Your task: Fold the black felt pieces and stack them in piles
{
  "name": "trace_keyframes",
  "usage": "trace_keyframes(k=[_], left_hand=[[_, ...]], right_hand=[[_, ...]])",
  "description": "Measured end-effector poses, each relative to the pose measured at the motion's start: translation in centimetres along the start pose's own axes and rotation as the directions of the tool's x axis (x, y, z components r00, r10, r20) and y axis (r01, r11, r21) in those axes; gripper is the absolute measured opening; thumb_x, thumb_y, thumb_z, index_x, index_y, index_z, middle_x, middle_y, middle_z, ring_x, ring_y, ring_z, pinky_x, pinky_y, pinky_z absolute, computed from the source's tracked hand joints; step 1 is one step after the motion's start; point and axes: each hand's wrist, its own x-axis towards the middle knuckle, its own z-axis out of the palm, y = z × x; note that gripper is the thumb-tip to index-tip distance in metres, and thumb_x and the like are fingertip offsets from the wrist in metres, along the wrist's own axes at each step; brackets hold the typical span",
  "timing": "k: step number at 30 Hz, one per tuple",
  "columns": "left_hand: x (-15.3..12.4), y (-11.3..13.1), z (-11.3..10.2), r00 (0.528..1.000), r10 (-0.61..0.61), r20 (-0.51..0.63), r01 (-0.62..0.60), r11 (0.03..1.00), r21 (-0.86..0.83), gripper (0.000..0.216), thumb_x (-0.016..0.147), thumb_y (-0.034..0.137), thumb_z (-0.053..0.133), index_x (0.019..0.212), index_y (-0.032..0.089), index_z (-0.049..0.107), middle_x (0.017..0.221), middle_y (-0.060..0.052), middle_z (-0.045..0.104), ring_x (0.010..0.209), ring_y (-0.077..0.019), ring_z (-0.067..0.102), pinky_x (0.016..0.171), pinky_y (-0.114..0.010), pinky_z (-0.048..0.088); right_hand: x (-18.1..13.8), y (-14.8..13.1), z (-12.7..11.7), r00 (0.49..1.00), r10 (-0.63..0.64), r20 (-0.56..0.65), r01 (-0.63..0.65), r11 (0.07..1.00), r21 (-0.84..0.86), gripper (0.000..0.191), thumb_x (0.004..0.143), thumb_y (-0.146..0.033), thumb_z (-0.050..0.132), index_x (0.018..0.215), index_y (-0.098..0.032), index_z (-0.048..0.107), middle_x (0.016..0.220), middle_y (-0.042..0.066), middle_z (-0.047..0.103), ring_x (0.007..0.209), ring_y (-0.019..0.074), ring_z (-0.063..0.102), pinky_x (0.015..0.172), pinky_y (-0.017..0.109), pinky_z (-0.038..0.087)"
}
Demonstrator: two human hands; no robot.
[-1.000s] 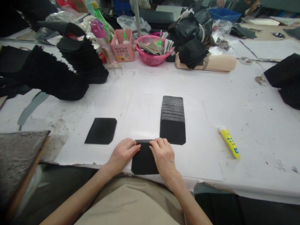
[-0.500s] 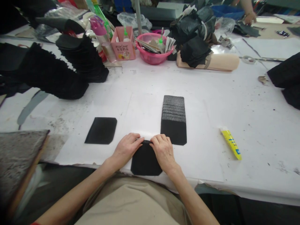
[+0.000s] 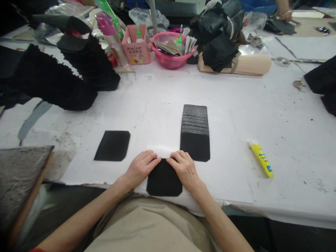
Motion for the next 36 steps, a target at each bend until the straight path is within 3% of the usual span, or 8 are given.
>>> trace_keyframes(k=[10,21,36], left_hand=[[0.3,-0.3,-0.5,0.995,0.07,0.064,-0.074,0.996,0.058,0.015,0.097,0.012,0.05,0.108,0.012,0.059,0.098,-0.008,0.062,0.095,-0.0219,0.058,0.082,-0.036,0.052],[0.5,-0.4,-0.7,0.991,0.102,0.091,-0.108,0.992,0.063,0.018,0.097,0.013,0.051,0.113,0.012,0.058,0.094,-0.008,0.061,0.092,-0.0222,0.058,0.079,-0.036,0.051],[0.5,-0.5,-1.1,0.981,0.135,0.142,-0.144,0.988,0.055,0.024,0.096,0.009,0.048,0.119,0.01,0.055,0.1,-0.011,0.062,0.094,-0.0225,0.06,0.082,-0.037,0.053]], right_hand=[[0.0,0.6,-0.8,0.994,-0.082,0.072,0.083,0.997,-0.009,0.024,0.099,-0.017,0.049,0.115,-0.019,0.067,0.101,0.008,0.065,0.094,0.0201,0.053,0.081,0.034,0.044],[0.5,1.8,-1.3,0.986,-0.112,0.127,0.114,0.993,-0.01,0.028,0.101,-0.017,0.045,0.115,-0.023,0.068,0.098,0.006,0.064,0.089,0.0176,0.053,0.079,0.031,0.043],[0.9,2.1,-1.8,0.966,-0.186,0.182,0.19,0.982,-0.003,0.024,0.101,-0.021,0.046,0.115,-0.02,0.067,0.098,0.006,0.065,0.091,0.018,0.055,0.078,0.032,0.044]])
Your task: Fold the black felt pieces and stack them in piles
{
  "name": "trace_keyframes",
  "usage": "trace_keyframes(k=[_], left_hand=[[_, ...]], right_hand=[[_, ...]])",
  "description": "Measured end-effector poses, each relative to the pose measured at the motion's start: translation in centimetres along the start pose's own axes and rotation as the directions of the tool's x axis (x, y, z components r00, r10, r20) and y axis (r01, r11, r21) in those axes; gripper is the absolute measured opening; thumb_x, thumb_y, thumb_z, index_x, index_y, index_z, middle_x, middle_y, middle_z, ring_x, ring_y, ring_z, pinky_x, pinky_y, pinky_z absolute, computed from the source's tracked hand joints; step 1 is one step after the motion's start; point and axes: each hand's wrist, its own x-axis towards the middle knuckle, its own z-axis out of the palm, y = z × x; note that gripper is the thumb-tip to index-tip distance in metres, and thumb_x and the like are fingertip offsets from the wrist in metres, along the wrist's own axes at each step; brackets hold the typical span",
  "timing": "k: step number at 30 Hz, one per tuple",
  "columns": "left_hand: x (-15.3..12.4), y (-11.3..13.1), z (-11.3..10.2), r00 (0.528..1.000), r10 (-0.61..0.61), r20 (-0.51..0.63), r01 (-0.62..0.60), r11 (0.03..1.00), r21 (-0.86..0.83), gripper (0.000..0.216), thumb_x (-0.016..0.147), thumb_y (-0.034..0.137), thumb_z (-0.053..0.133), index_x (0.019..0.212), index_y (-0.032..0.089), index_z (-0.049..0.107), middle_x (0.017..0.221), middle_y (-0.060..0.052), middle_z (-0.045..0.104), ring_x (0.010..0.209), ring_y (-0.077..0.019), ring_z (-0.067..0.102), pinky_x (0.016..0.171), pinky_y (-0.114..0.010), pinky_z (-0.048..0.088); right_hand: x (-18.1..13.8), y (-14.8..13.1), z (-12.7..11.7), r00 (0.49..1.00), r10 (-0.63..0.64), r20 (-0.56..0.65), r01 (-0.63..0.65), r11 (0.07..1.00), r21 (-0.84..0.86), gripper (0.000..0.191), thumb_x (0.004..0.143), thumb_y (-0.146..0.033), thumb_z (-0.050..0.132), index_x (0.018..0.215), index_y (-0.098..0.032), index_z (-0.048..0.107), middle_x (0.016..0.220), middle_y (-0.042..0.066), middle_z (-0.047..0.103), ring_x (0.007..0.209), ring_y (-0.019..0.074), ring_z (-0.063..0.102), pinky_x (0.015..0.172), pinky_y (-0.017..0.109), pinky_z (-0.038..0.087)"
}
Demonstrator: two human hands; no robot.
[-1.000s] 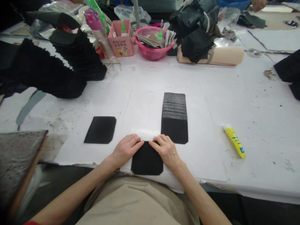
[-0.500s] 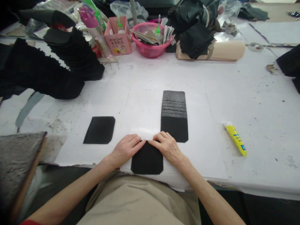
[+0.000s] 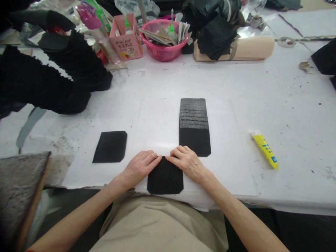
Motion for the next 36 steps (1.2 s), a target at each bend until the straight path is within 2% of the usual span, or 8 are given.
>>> trace_keyframes(k=[9,20,30,36], left_hand=[[-0.8,0.1,-0.4,0.999,-0.027,-0.024,0.026,0.999,-0.031,0.025,0.094,0.007,0.05,0.118,0.008,0.057,0.101,-0.013,0.064,0.1,-0.0244,0.061,0.092,-0.041,0.055],[-2.3,-0.2,-0.3,0.998,-0.059,-0.032,0.058,0.998,-0.038,0.026,0.095,0.008,0.051,0.119,0.012,0.059,0.104,-0.012,0.065,0.101,-0.025,0.062,0.091,-0.044,0.057],[-2.8,-0.2,-0.7,0.998,-0.051,-0.023,0.051,0.998,-0.023,0.027,0.096,0.008,0.049,0.121,0.008,0.058,0.112,-0.015,0.064,0.105,-0.0273,0.059,0.091,-0.045,0.056],[-2.9,-0.3,-0.6,0.999,-0.044,-0.009,0.044,0.999,-0.012,0.026,0.096,0.009,0.048,0.12,0.006,0.057,0.114,-0.015,0.062,0.107,-0.0283,0.057,0.092,-0.044,0.053]], right_hand=[[-0.3,0.3,-0.2,1.0,0.0,-0.002,0.0,1.0,0.019,0.026,0.102,-0.017,0.045,0.115,-0.02,0.066,0.103,0.007,0.066,0.097,0.0181,0.057,0.081,0.032,0.045],[-1.0,0.7,-0.8,1.0,0.015,-0.023,-0.015,1.0,-0.002,0.026,0.102,-0.019,0.043,0.114,-0.02,0.067,0.102,0.006,0.066,0.094,0.0175,0.057,0.08,0.032,0.045],[-2.2,1.1,-1.1,0.999,0.049,-0.001,-0.049,0.999,-0.019,0.027,0.102,-0.017,0.042,0.115,-0.019,0.066,0.106,0.007,0.065,0.098,0.0188,0.055,0.083,0.034,0.046],[-2.9,1.2,-1.2,0.997,0.072,-0.037,-0.074,0.996,-0.043,0.025,0.101,-0.016,0.045,0.113,-0.018,0.067,0.104,0.007,0.064,0.098,0.0191,0.055,0.082,0.034,0.046]])
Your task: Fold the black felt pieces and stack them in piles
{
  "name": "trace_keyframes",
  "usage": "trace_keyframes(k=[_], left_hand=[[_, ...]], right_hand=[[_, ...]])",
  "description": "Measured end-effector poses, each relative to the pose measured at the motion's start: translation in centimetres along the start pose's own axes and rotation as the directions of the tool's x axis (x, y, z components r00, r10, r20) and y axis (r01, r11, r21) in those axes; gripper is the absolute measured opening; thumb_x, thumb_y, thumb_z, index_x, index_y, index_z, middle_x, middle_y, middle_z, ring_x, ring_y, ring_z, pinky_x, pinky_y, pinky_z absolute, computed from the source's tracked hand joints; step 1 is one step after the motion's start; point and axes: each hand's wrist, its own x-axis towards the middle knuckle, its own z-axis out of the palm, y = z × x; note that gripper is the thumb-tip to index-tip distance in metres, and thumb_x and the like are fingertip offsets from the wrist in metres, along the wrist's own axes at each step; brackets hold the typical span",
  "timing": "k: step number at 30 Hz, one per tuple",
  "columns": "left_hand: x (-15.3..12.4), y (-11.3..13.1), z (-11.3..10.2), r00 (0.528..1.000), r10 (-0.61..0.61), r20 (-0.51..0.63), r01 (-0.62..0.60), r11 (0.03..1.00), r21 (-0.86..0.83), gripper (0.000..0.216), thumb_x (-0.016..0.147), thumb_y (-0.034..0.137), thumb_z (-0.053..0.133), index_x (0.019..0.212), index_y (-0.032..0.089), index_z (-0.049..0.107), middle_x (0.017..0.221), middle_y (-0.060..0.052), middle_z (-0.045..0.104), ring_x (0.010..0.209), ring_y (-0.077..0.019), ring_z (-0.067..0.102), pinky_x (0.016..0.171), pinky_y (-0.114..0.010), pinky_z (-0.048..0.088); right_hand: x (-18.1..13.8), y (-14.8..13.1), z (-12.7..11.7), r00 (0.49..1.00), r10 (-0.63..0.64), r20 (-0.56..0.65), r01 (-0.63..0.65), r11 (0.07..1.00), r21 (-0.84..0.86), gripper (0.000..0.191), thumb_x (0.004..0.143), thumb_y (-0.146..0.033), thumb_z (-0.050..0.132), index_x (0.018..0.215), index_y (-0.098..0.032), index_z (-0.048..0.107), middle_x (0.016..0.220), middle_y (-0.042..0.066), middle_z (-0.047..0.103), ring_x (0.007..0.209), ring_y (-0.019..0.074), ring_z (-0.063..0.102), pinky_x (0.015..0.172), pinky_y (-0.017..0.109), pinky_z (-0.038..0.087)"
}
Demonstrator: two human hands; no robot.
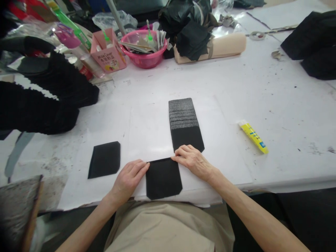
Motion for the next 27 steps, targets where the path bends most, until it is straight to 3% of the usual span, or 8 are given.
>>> trace_keyframes(k=[5,10,18,23,27], left_hand=[[0.4,-0.1,-0.1,1.0,0.009,0.006,-0.009,1.0,0.026,0.024,0.098,0.011,0.045,0.117,0.009,0.059,0.108,-0.013,0.061,0.104,-0.0264,0.056,0.09,-0.042,0.05],[2.1,0.7,-0.4,0.986,0.02,0.168,-0.044,0.989,0.144,0.046,0.097,0.012,0.047,0.143,0.019,0.042,0.087,-0.005,0.056,0.083,-0.0217,0.055,0.078,-0.038,0.049],[3.2,1.3,-0.6,0.964,0.0,0.267,-0.052,0.981,0.188,0.051,0.094,0.011,0.051,0.144,0.019,0.04,0.094,-0.007,0.055,0.086,-0.0242,0.053,0.076,-0.038,0.047],[2.4,1.3,-0.7,0.966,-0.027,0.257,-0.005,0.992,0.124,0.049,0.094,0.015,0.055,0.142,0.019,0.044,0.096,-0.008,0.055,0.092,-0.0252,0.054,0.083,-0.041,0.049],[0.9,1.1,-0.4,0.986,-0.049,0.158,0.039,0.997,0.063,0.044,0.093,0.013,0.055,0.137,0.017,0.049,0.107,-0.011,0.057,0.105,-0.027,0.054,0.092,-0.043,0.048]], right_hand=[[-1.0,0.1,-0.4,0.999,0.034,-0.028,-0.034,0.999,-0.012,0.027,0.1,-0.014,0.044,0.118,-0.018,0.065,0.106,0.009,0.064,0.104,0.0207,0.055,0.086,0.036,0.046],[-2.0,0.0,-0.6,0.996,0.082,-0.042,-0.082,0.997,-0.004,0.026,0.1,-0.014,0.046,0.117,-0.018,0.065,0.109,0.01,0.063,0.106,0.0216,0.054,0.088,0.036,0.045],[-0.9,-2.0,0.7,0.92,0.237,-0.311,-0.25,0.968,-0.002,0.018,0.096,-0.017,0.056,0.108,-0.022,0.069,0.088,0.005,0.063,0.084,0.0176,0.054,0.076,0.032,0.04],[0.6,-3.2,2.1,0.962,0.171,-0.212,-0.178,0.984,-0.012,0.018,0.095,-0.023,0.059,0.111,-0.024,0.068,0.101,0.006,0.065,0.097,0.0205,0.055,0.085,0.034,0.04],[1.0,-3.6,2.5,0.972,0.169,-0.161,-0.17,0.985,0.012,0.016,0.097,-0.02,0.056,0.108,-0.023,0.067,0.105,0.006,0.065,0.103,0.0215,0.054,0.089,0.035,0.038]])
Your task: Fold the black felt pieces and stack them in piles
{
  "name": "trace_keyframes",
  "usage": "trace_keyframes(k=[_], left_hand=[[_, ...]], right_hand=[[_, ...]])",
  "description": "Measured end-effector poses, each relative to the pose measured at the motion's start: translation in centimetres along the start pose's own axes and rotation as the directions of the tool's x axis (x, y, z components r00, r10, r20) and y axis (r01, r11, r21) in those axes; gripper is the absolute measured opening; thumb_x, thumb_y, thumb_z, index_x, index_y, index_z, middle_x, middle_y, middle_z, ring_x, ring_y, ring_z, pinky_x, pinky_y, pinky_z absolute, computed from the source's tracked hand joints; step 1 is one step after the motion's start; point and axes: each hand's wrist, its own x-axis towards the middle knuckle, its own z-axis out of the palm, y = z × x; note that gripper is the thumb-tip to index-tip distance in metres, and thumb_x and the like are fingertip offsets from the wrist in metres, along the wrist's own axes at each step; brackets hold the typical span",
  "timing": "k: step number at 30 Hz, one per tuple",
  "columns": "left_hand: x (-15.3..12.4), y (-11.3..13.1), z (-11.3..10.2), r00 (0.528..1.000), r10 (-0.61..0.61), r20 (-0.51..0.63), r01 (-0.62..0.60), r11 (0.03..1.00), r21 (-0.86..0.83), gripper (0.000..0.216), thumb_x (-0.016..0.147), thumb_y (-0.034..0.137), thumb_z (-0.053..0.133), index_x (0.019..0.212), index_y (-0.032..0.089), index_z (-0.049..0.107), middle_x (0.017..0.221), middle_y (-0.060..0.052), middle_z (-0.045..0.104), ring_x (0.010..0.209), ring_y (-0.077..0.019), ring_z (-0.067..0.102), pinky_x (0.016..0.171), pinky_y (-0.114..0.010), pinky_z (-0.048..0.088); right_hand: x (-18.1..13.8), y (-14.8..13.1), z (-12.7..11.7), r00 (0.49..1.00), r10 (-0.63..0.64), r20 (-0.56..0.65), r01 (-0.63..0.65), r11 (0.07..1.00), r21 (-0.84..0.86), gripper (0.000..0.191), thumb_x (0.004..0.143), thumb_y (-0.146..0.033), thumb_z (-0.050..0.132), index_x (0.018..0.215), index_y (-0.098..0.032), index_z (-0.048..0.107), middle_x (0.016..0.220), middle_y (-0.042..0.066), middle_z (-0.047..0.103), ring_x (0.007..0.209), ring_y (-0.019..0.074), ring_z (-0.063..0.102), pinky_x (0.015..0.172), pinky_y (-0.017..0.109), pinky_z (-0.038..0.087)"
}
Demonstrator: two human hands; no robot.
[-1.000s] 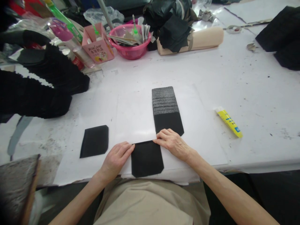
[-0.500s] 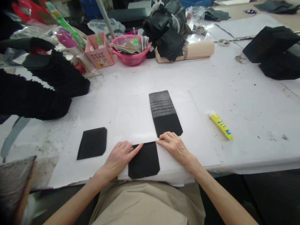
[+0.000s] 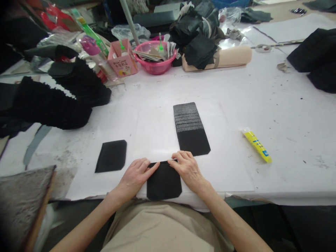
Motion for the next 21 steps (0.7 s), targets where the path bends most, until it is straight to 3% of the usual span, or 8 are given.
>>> trace_keyframes(k=[3,8,12,14,17,19,21], left_hand=[[-1.1,-0.5,0.3,0.996,-0.041,-0.081,0.033,0.994,-0.1,0.034,0.096,0.012,0.051,0.129,0.016,0.055,0.116,-0.012,0.058,0.112,-0.0267,0.054,0.096,-0.043,0.048],[-1.0,-1.1,-0.5,0.952,-0.267,-0.148,0.199,0.911,-0.36,0.015,0.098,0.015,0.048,0.105,0.018,0.062,0.102,-0.007,0.061,0.099,-0.0203,0.058,0.089,-0.035,0.05],[1.7,0.5,-0.8,0.947,-0.277,-0.161,0.222,0.93,-0.293,0.021,0.095,0.02,0.056,0.116,0.019,0.058,0.105,-0.009,0.061,0.104,-0.0242,0.056,0.091,-0.04,0.049],[3.4,1.8,-0.5,0.963,-0.254,-0.093,0.226,0.945,-0.236,0.018,0.094,0.025,0.06,0.11,0.019,0.06,0.099,-0.007,0.061,0.098,-0.0244,0.057,0.085,-0.039,0.05],[5.3,2.9,0.4,0.982,-0.183,-0.054,0.168,0.962,-0.214,0.014,0.095,0.029,0.058,0.086,0.018,0.06,0.083,-0.004,0.059,0.085,-0.0215,0.058,0.076,-0.035,0.048],[5.7,2.5,0.6,0.988,-0.146,-0.058,0.127,0.96,-0.249,0.022,0.097,0.032,0.055,0.08,0.018,0.058,0.08,-0.003,0.059,0.08,-0.0197,0.058,0.072,-0.032,0.047],[5.2,1.4,0.2,0.98,-0.188,-0.068,0.153,0.923,-0.354,0.023,0.097,0.032,0.055,0.081,0.017,0.059,0.081,-0.003,0.061,0.078,-0.0174,0.059,0.07,-0.029,0.047]], right_hand=[[0.4,-0.4,-0.4,0.997,0.041,0.062,-0.043,0.999,0.029,0.01,0.096,-0.019,0.057,0.101,-0.02,0.065,0.101,0.005,0.065,0.099,0.0215,0.055,0.085,0.035,0.038],[1.8,-1.0,-1.7,0.972,0.134,0.194,-0.139,0.99,0.012,0.008,0.088,-0.014,0.067,0.092,-0.019,0.062,0.092,0.004,0.064,0.088,0.0215,0.053,0.076,0.034,0.038],[2.4,-1.0,-1.8,0.963,0.132,0.234,-0.152,0.986,0.07,0.012,0.086,-0.01,0.068,0.088,-0.019,0.06,0.089,0.003,0.062,0.086,0.0209,0.053,0.075,0.033,0.04],[2.0,-0.9,-1.5,0.972,0.099,0.213,-0.124,0.987,0.106,0.01,0.09,-0.011,0.062,0.086,-0.02,0.059,0.087,0.003,0.061,0.083,0.0205,0.053,0.074,0.032,0.04],[0.9,-0.3,-0.8,0.991,0.029,0.129,-0.051,0.985,0.165,0.012,0.098,-0.019,0.051,0.089,-0.021,0.059,0.086,0.003,0.061,0.079,0.0193,0.055,0.07,0.031,0.041],[0.1,0.8,-0.3,0.999,-0.015,0.047,0.007,0.986,0.167,0.015,0.101,-0.027,0.047,0.093,-0.023,0.06,0.087,0.002,0.062,0.078,0.018,0.057,0.07,0.031,0.042],[-0.7,2.5,0.0,0.997,-0.047,-0.057,0.054,0.991,0.126,0.02,0.101,-0.035,0.045,0.1,-0.024,0.061,0.094,0.003,0.064,0.084,0.0182,0.06,0.076,0.031,0.044]])
